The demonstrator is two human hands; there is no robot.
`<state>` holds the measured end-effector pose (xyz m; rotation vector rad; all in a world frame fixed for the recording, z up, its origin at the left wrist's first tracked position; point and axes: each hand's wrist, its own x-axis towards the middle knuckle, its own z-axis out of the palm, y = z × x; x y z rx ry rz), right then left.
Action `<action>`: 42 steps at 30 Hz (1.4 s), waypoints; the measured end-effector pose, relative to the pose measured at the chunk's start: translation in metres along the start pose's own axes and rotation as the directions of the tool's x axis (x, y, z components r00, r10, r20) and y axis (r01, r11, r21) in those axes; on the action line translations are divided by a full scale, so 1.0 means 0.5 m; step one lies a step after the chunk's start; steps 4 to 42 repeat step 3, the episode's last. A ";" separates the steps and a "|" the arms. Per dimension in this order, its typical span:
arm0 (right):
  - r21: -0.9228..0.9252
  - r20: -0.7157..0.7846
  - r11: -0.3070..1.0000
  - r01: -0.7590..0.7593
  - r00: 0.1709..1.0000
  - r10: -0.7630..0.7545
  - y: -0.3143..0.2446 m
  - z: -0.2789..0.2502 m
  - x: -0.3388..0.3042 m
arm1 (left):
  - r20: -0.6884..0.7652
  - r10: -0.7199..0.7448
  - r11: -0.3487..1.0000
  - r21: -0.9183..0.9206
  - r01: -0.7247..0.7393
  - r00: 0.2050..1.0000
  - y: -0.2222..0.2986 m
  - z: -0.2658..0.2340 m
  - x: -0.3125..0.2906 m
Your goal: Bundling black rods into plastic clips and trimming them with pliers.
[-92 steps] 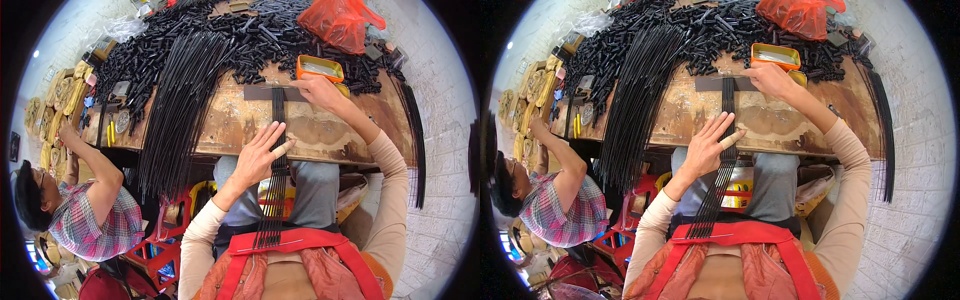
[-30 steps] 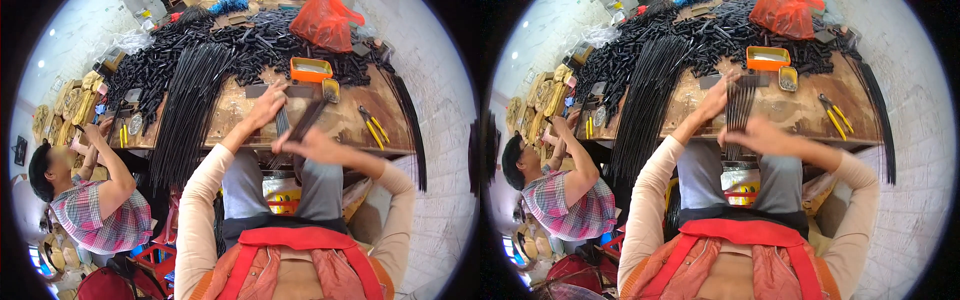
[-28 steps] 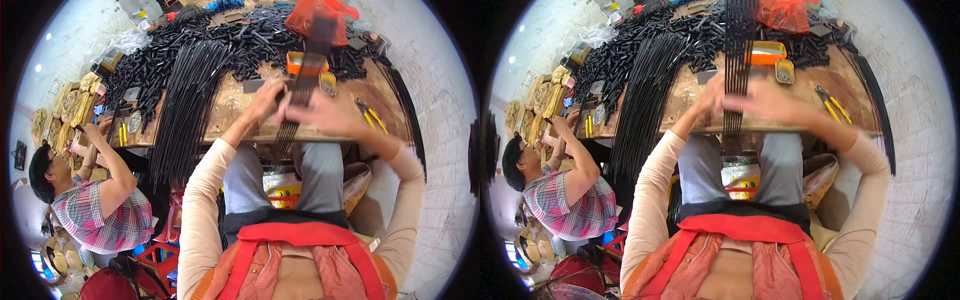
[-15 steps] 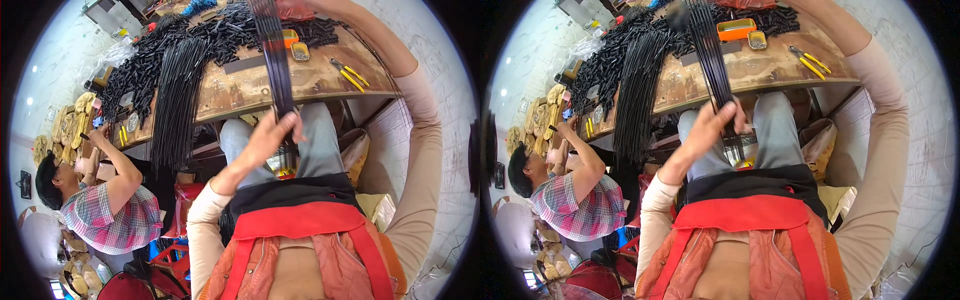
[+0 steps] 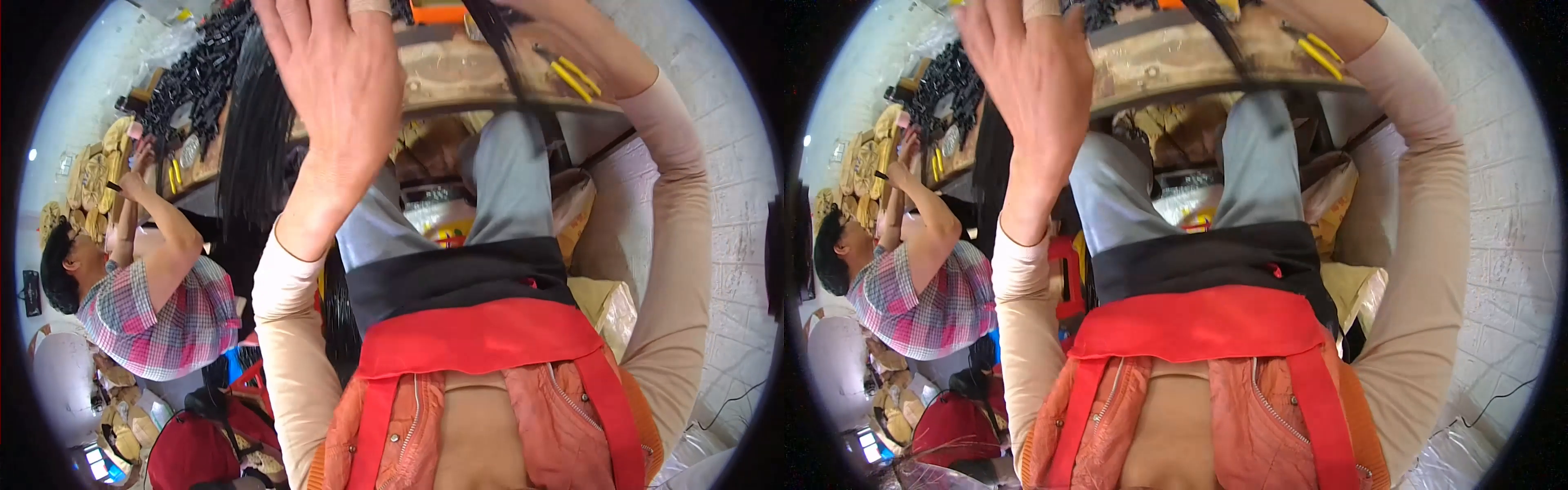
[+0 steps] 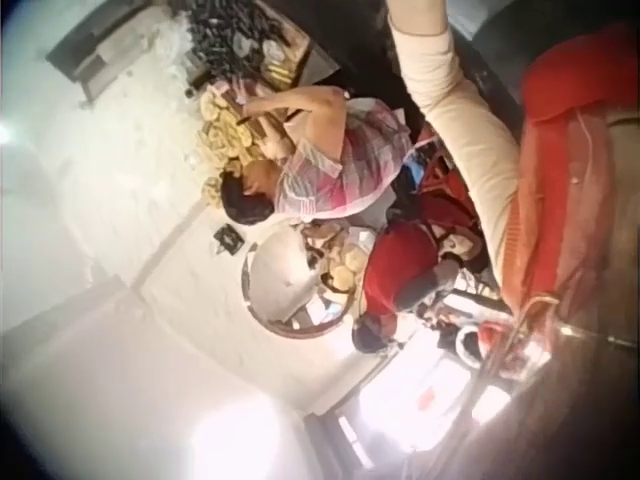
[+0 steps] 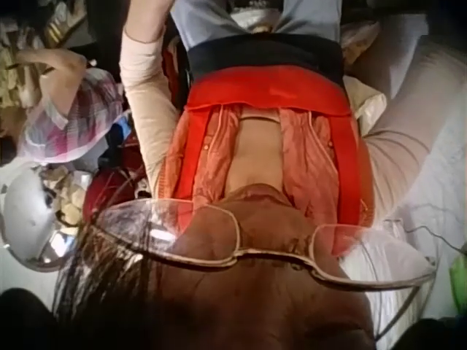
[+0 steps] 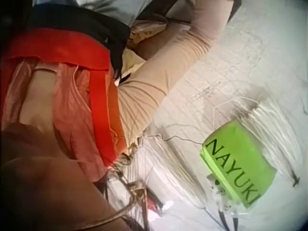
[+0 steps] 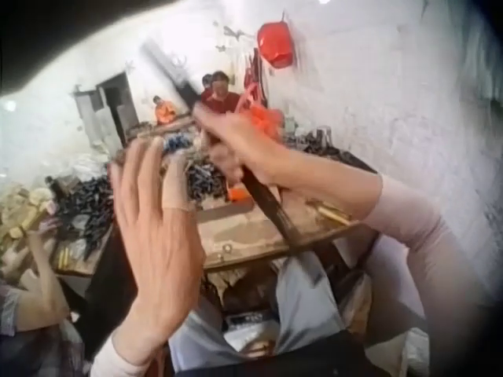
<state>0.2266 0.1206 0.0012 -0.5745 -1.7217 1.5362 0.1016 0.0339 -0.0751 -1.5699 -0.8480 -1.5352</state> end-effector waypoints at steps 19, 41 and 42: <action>0.468 0.056 0.883 0.036 0.996 -0.071 0.087 -0.025 0.001 | 0.733 -0.274 0.864 -0.096 0.494 0.623 0.013 -0.021 -0.119; 0.468 0.056 0.883 0.036 0.996 -0.071 0.087 -0.025 0.001 | 0.733 -0.274 0.864 -0.096 0.494 0.623 0.013 -0.021 -0.119; 0.468 0.056 0.883 0.036 0.996 -0.071 0.087 -0.025 0.001 | 0.733 -0.274 0.864 -0.096 0.494 0.623 0.013 -0.021 -0.119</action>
